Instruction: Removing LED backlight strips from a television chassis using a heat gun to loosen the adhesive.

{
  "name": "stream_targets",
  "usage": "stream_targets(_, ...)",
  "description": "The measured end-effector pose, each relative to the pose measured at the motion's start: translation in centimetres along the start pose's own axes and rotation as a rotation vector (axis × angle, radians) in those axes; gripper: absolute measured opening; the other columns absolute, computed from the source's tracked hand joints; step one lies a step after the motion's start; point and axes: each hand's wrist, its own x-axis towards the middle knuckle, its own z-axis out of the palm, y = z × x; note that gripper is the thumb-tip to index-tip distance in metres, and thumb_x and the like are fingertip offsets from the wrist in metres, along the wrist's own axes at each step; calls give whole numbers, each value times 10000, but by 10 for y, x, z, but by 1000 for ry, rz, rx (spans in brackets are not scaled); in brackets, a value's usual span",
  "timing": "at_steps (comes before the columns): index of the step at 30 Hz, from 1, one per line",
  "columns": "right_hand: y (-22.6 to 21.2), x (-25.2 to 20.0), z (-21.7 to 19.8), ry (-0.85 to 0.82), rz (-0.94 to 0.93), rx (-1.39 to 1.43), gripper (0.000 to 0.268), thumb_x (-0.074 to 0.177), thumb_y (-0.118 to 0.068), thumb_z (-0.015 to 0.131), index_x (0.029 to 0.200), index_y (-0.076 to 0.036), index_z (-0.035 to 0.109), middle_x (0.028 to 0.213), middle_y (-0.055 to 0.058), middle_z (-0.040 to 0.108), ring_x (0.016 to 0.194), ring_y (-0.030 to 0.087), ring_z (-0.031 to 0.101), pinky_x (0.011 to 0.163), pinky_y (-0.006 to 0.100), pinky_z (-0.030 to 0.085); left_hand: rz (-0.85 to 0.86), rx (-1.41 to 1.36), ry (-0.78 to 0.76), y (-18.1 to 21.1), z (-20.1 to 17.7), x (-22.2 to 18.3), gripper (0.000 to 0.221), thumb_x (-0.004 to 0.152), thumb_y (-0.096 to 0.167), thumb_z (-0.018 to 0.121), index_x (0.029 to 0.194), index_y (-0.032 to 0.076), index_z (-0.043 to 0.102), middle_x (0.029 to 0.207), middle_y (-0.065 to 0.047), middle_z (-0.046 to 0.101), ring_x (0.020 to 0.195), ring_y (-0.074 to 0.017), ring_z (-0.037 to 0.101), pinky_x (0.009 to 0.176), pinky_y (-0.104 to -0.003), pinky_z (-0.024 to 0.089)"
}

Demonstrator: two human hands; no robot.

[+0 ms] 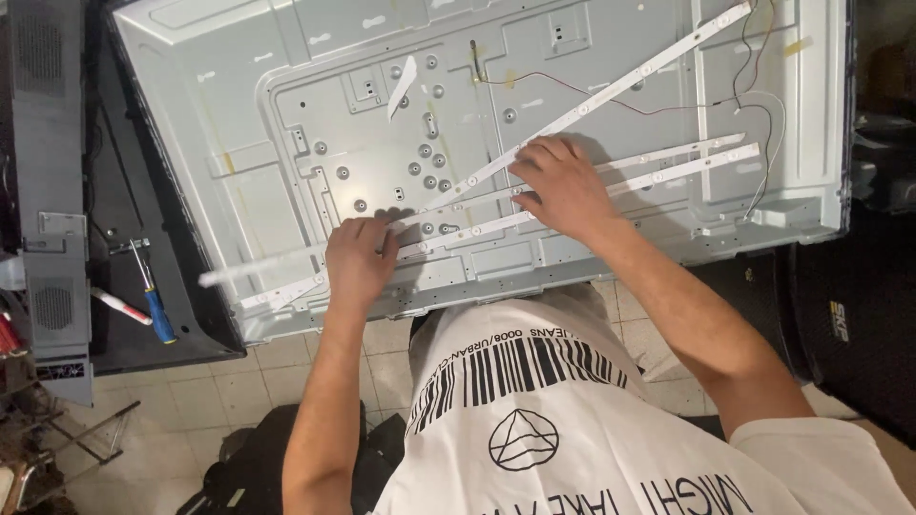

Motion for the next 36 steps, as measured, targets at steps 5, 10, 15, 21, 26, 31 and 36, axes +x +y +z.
stream_targets(5,7,-9,1,4,-81,-59,206,1047,-317,770,1212,-206,826,1138,30,779,1231,237,687,1055,450,501,42,-98,169,2,-11,-30,260,922,97,866,1173,158,838,990,-20,782,925,-228,767,859,-373,629)
stream_targets(10,30,-1,3,182,-125,-141,186,1087,-204,720,1250,-241,802,1124,12,784,1174,208,723,1036,415,517,-19,-94,199,13,-16,-41,319,915,8,861,1219,105,849,1064,-84,811,1002,-277,786,919,-419,643)
stream_targets(15,61,18,-14,54,-55,-114,221,1122,-158,680,1295,-176,817,1300,67,804,1346,242,677,1181,457,445,-51,-48,204,29,21,-13,269,938,67,874,1199,133,857,1084,-41,803,1045,-222,766,936,-377,595)
stream_targets(21,85,19,-26,53,-20,-142,257,1065,-115,761,1306,-171,831,1307,64,794,1329,241,660,1172,458,451,-138,-56,140,44,43,0,282,929,122,900,1206,140,852,1088,-34,786,1089,-224,743,938,-368,571)
stream_targets(26,85,24,-34,25,4,-120,175,1053,-138,787,1216,-161,846,1204,60,796,1246,228,674,1122,424,480,-205,-27,24,42,46,7,256,932,229,911,1173,168,847,1039,5,725,1045,-190,703,902,-333,548)
stream_targets(31,73,29,-37,-53,-7,-95,153,1120,-204,695,1203,-158,814,1166,50,773,1227,229,671,1114,437,481,-182,-9,-52,27,47,9,301,858,292,922,1106,146,832,1023,-34,723,1023,-254,723,889,-384,555)
stream_targets(36,57,22,-32,-70,-64,-82,168,1142,-240,681,1144,-135,812,1067,53,772,1154,212,681,1091,414,483,-185,-54,-118,34,2,7,228,935,227,842,1145,137,844,954,-64,771,967,-278,760,897,-407,566)
